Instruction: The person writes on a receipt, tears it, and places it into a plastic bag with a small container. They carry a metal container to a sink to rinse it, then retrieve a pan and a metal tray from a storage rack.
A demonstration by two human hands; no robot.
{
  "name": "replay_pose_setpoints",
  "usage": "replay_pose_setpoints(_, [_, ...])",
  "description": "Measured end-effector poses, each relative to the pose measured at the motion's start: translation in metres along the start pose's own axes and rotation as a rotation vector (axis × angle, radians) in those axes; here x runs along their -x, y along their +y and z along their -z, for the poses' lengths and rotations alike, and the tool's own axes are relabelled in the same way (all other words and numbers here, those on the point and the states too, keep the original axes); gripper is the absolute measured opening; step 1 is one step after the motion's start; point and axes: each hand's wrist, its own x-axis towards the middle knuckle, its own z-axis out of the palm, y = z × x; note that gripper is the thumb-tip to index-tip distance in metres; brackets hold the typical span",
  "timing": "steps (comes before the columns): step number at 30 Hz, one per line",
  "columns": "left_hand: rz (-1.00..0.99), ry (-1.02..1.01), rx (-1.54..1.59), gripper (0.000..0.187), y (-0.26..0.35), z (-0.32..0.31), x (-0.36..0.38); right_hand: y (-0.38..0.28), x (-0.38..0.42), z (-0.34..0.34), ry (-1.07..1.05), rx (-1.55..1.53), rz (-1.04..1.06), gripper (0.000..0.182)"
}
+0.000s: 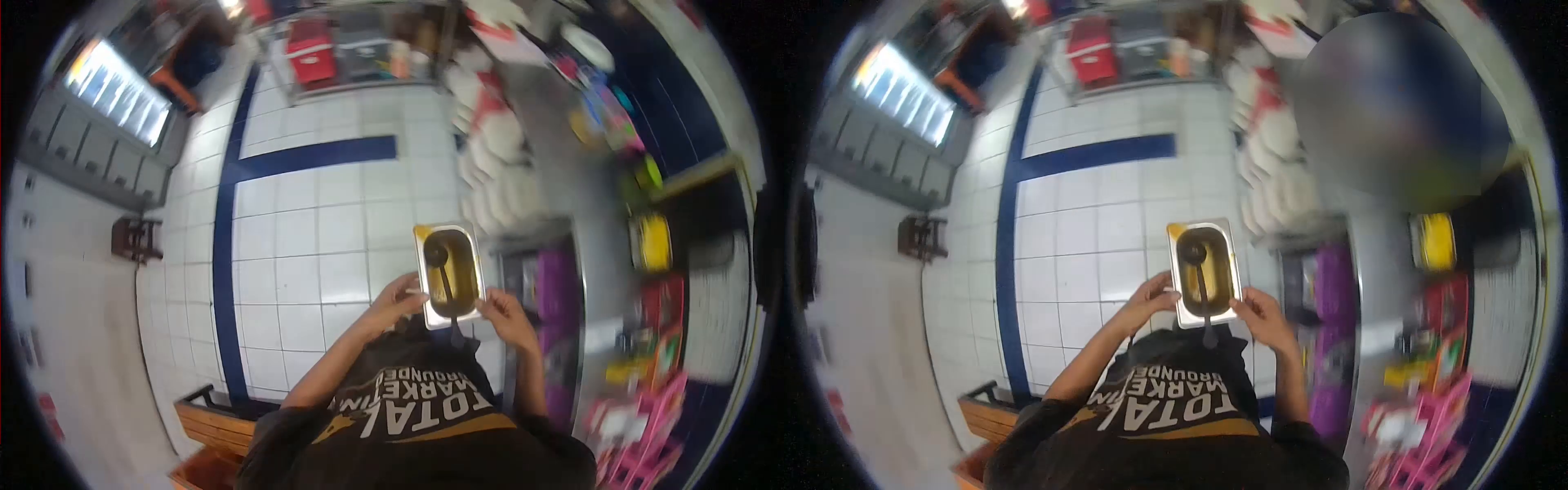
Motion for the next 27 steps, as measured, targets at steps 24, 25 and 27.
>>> replay_pose_setpoints(24, [-0.269,1.375,0.976,0.036,0.137,0.843,-0.017,-0.337,-0.876,-0.600,-0.741,0.100,0.137,0.022])
replay_pose_setpoints(25, [-0.260,1.362,0.968,0.037,0.167,0.893,-0.033,-0.342,-0.909,-0.621,-0.706,-0.004,0.074,0.023])
replay_pose_setpoints(27, [-0.170,1.320,1.131,0.035,0.273,0.979,-0.081,-0.355,-0.973,-0.648,-0.629,-0.055,0.017,0.024])
